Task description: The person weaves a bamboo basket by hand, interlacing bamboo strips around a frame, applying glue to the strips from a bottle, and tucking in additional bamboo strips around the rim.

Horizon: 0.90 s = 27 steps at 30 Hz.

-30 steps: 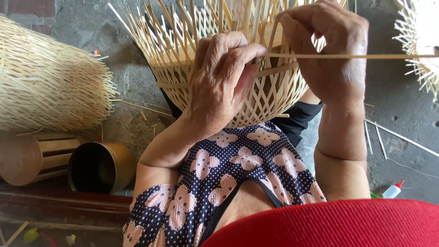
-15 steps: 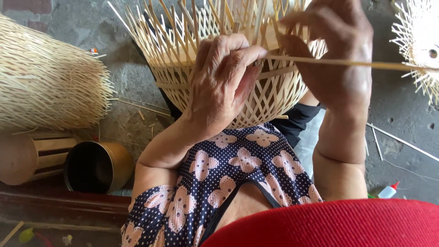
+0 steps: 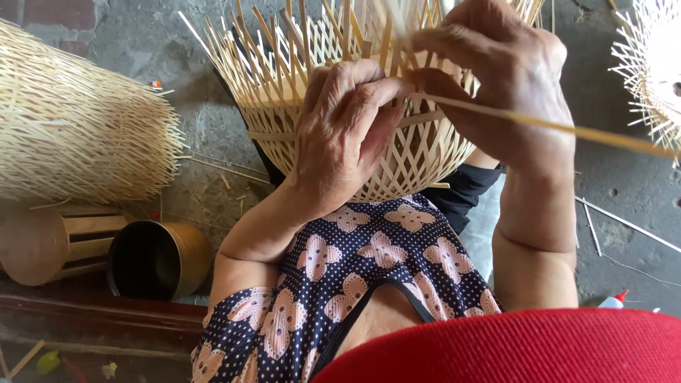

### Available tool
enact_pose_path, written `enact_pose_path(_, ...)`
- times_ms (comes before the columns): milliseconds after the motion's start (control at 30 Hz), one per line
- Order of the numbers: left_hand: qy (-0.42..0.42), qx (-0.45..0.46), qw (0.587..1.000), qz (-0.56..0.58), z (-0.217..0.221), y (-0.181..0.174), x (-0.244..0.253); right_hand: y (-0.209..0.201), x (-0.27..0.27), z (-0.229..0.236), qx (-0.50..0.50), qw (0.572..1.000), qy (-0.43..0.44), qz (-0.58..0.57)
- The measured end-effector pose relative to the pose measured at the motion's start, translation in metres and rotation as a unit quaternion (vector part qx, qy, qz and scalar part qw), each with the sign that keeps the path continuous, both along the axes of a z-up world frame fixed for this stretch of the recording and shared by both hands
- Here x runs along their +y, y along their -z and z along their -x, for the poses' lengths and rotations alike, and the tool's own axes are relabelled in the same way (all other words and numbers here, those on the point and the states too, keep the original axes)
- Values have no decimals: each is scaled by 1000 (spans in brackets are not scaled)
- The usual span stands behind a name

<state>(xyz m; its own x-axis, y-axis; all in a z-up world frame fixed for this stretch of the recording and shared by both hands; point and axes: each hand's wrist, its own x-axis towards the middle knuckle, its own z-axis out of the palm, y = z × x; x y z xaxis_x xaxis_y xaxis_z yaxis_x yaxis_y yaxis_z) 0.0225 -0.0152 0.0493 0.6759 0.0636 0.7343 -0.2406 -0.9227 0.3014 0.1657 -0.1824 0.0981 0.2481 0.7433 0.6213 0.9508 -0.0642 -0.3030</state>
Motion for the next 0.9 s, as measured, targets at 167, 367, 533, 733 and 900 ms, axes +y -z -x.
enact_pose_path(167,10,1,1000,5,2,2,1,-8,1,0,-63,997,23,40)
enact_pose_path(367,-14,-27,1000,-1,-7,10,-1,-3,16,-19,196,979,-30,54)
enact_pose_path(533,-8,-32,999,22,-3,10,-4,-1,11,-3,-13,1000,-6,20)
enact_pose_path(733,-13,-33,999,16,-4,9,-4,0,16,-21,140,986,-57,64)
enact_pose_path(900,-12,-34,999,24,-7,13,-6,11,12,-11,54,998,-16,12)
